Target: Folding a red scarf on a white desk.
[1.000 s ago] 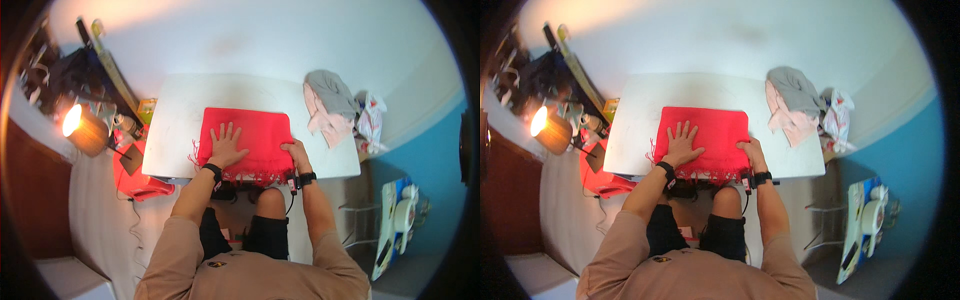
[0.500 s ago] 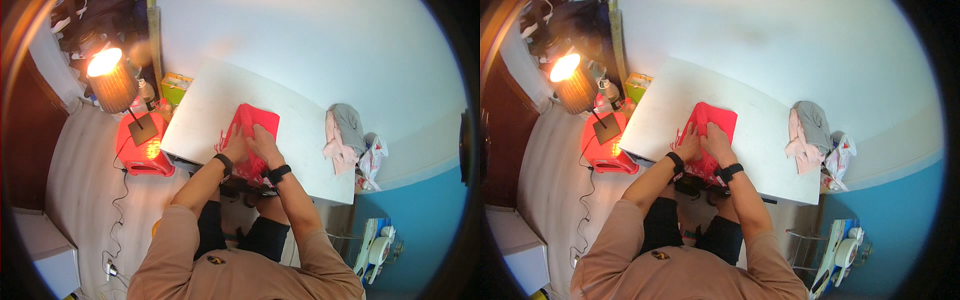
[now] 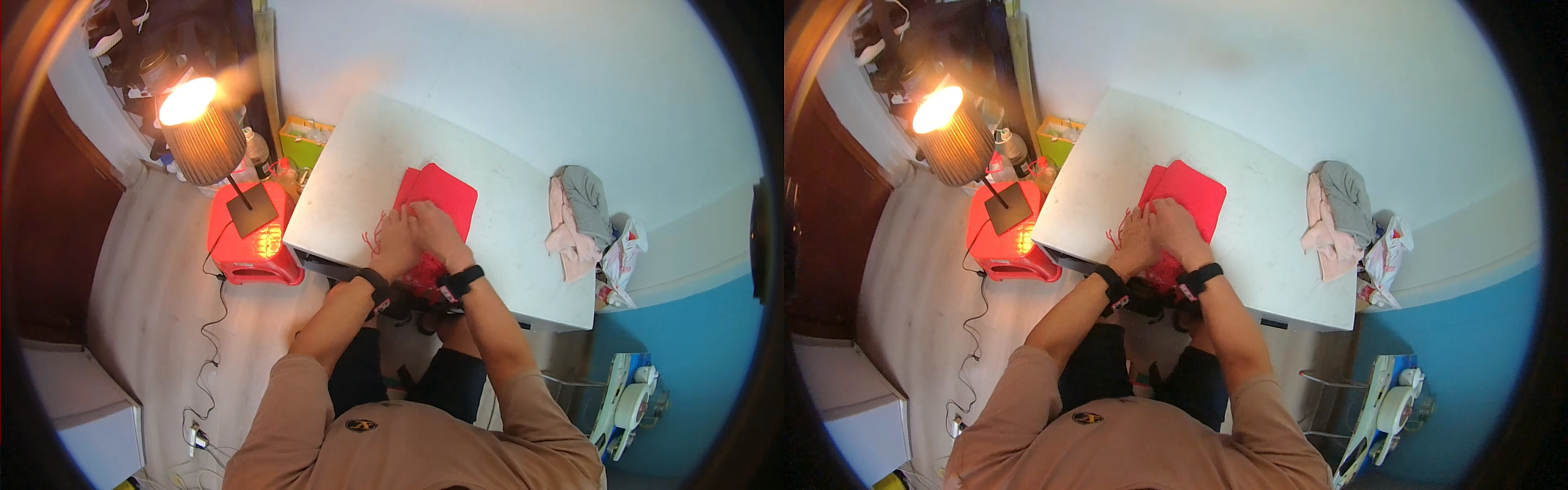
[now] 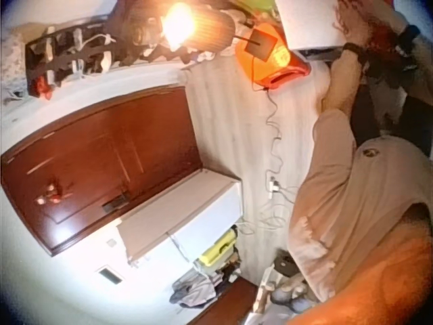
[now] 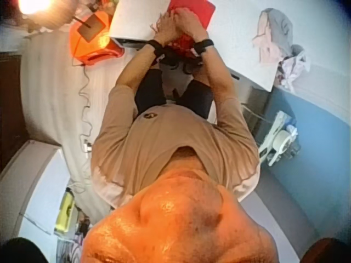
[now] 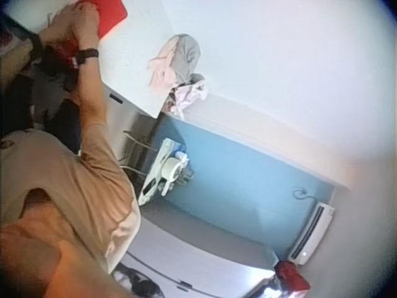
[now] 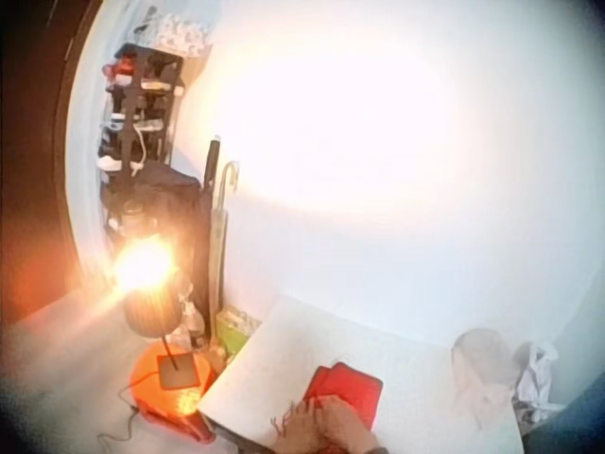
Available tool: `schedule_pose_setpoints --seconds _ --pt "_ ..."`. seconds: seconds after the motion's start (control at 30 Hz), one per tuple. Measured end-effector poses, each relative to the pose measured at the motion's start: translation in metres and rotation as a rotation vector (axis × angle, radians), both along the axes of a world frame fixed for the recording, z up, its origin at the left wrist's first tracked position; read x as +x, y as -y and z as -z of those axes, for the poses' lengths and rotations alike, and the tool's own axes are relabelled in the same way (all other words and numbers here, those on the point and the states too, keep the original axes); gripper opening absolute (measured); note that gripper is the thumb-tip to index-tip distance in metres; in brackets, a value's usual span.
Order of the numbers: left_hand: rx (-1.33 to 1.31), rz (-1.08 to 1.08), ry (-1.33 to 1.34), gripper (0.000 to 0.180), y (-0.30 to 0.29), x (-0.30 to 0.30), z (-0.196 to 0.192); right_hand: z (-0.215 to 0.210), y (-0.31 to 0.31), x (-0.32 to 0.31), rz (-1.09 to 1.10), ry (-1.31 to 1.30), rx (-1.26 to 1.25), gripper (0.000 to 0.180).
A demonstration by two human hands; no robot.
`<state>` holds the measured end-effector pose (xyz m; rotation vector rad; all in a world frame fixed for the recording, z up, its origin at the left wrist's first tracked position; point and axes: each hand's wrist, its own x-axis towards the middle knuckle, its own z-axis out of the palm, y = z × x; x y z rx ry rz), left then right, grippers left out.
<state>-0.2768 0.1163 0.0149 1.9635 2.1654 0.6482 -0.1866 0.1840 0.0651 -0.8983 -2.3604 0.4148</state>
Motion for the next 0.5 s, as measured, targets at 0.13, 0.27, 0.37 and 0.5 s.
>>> schedule_pose_setpoints --seconds 0.13,0.27,0.37,0.5 --pt "0.23 0.075 0.025 0.042 0.007 -0.011 0.011 0.014 0.01 0.005 0.009 0.094 -0.151 0.032" --pt "0.196 0.186 0.206 0.041 0.012 -0.014 0.017 -0.004 0.008 0.027 0.105 -0.035 -0.296 0.031" --pt "0.253 0.214 0.251 0.039 0.011 -0.01 0.021 -0.014 0.011 0.03 0.055 -0.118 -0.162 0.028" --pt "0.148 0.253 0.239 0.045 0.008 -0.009 0.029 -0.005 0.037 0.028 -0.15 0.173 -0.008 0.034"
